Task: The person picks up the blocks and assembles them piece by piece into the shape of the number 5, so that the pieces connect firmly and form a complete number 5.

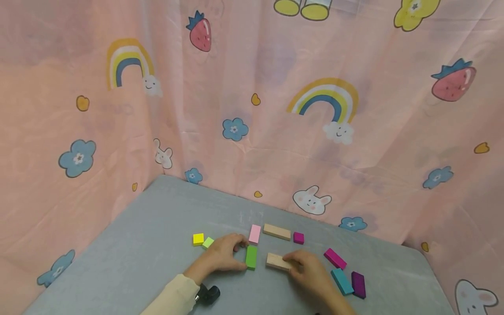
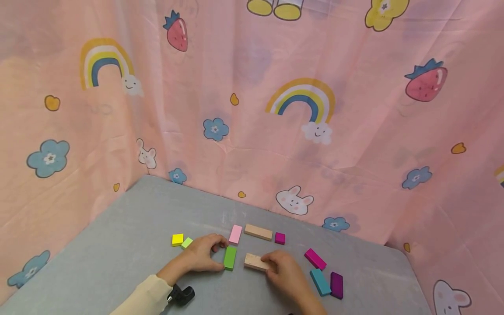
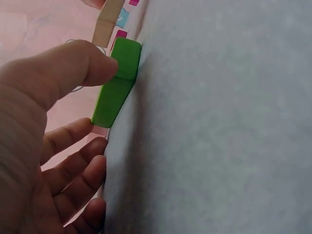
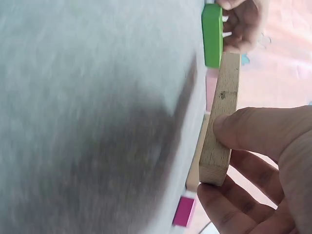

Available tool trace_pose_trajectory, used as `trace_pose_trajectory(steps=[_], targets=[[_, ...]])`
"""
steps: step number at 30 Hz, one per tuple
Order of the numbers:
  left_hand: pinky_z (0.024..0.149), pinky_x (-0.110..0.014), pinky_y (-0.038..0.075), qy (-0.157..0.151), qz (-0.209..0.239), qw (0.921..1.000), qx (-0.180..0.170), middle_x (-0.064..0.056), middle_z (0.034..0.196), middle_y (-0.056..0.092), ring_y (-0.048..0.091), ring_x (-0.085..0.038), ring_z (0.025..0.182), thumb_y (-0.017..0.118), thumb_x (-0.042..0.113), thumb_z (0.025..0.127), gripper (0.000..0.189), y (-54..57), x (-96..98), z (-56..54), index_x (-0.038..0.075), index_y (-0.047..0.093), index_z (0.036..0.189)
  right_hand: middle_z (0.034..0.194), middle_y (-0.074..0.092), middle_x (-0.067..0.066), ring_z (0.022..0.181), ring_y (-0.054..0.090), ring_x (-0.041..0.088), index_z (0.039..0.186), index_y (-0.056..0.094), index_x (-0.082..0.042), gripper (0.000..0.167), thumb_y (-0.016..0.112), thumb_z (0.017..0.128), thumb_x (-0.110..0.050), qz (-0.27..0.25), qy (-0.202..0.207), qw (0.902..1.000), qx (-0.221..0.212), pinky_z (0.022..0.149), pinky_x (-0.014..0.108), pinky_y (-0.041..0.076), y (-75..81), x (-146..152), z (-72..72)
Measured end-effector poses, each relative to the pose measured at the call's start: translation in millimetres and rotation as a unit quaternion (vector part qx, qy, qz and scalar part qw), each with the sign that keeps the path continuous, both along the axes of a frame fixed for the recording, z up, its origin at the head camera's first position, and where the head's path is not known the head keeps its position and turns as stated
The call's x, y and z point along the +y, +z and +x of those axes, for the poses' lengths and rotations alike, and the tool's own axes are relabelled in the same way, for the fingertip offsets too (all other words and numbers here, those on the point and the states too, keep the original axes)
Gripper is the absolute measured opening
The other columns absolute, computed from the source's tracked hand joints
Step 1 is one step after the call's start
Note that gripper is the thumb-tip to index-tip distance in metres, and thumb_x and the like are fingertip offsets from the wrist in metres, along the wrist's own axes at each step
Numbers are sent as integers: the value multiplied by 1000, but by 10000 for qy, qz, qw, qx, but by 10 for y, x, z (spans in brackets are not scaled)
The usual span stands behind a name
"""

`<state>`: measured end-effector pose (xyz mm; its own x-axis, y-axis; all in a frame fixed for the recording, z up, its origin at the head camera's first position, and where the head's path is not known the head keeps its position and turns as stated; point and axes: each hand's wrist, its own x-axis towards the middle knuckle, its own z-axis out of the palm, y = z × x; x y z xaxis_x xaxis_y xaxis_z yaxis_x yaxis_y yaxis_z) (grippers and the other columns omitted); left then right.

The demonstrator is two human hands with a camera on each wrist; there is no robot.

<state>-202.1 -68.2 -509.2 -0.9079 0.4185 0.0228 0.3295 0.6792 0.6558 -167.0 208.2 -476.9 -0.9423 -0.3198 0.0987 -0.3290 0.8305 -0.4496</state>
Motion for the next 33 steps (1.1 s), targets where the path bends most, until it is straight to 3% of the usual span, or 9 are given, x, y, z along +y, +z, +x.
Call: trace_pose_trajectory(steps=[9, 16, 33], targets=[[74, -24, 45, 24, 20, 10000, 22, 13, 104, 60, 51, -4, 86, 81, 38, 65, 54, -2, 4, 7, 25, 62, 113, 97, 68, -8, 93, 61, 13, 96, 71, -21, 26, 75, 75, -7, 258, 316, 9990, -194, 81, 38, 53, -61, -75, 4], [74, -23, 45, 39, 49, 9999, 99, 12, 105, 61, 51, -4, 85, 81, 38, 65, 53, 8, 4, 21, 24, 62, 113, 98, 68, -7, 95, 60, 15, 97, 71, -21, 24, 75, 77, -9, 181, 261, 9983, -480, 84, 42, 52, -103, -89, 6], [71, -22, 44, 68, 150, 9998, 69, 12, 103, 61, 51, -4, 83, 82, 37, 64, 54, 0, -14, 13, 24, 63, 112, 99, 66, -6, 86, 54, 7, 98, 70, -20, 25, 75, 77, -8, -93, 438, 9964, -716, 72, 23, 50, -129, -95, 24]])
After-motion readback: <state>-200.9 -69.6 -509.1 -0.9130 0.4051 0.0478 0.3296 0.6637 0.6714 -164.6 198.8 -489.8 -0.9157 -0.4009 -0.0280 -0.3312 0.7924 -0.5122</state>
